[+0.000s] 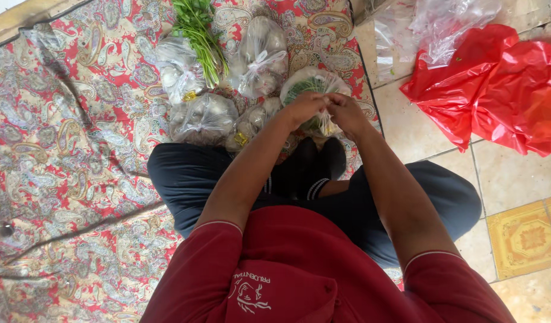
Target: The person sits on a patterned rug and sorts small, round produce and green leafy vegetables into clear plastic bags. They open bags, transfer items by hand, and tie the bags closed.
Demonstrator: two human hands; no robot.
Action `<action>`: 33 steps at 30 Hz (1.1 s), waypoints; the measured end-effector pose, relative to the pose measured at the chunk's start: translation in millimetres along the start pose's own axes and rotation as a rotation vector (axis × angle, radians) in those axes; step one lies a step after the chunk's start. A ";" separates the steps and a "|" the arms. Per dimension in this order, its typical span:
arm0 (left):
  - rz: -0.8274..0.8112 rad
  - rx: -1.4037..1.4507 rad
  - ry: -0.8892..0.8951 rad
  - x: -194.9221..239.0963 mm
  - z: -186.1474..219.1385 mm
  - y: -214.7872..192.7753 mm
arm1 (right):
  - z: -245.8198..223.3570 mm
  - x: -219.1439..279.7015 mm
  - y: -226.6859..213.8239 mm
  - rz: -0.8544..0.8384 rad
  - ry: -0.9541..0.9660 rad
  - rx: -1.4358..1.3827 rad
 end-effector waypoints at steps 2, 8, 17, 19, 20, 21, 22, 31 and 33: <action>-0.028 0.119 0.087 -19.4 -3.7 -11.7 | -4.7 -0.6 9.1 0.006 -0.040 0.032; 0.192 0.399 -0.091 -34.6 -22.0 -16.8 | -6.2 -5.4 7.2 0.032 -0.140 0.213; 0.504 1.231 0.160 -6.7 -24.1 -10.7 | 10.3 -24.3 -1.3 0.306 -0.161 0.002; 0.452 1.204 0.204 -4.3 -28.9 -11.6 | 15.0 -23.5 -6.1 0.362 -0.099 0.003; 0.440 1.176 0.204 -1.8 -32.3 -11.2 | 17.4 -21.7 -10.9 0.393 -0.066 0.004; 0.427 1.149 0.204 0.1 -33.3 -11.4 | 18.9 -23.2 -11.9 0.375 -0.060 -0.038; 0.442 1.127 0.191 3.8 -35.2 -12.3 | 21.5 -24.7 -11.4 0.356 -0.052 -0.079; 0.142 0.944 0.373 19.2 37.0 1.4 | 3.1 -25.1 0.6 0.296 -0.229 0.024; 0.022 0.785 0.434 21.1 57.7 7.4 | 5.1 -21.3 -2.5 0.343 -0.171 0.128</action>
Point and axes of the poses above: each hand's wrist, its own x-axis away from the middle knuckle, its own y-axis out of the palm, z = x × y, the point moved 9 cm from there along -x, towards the middle knuckle, and after that the axes turned 13 degrees about -z, right-handed, at the moved point
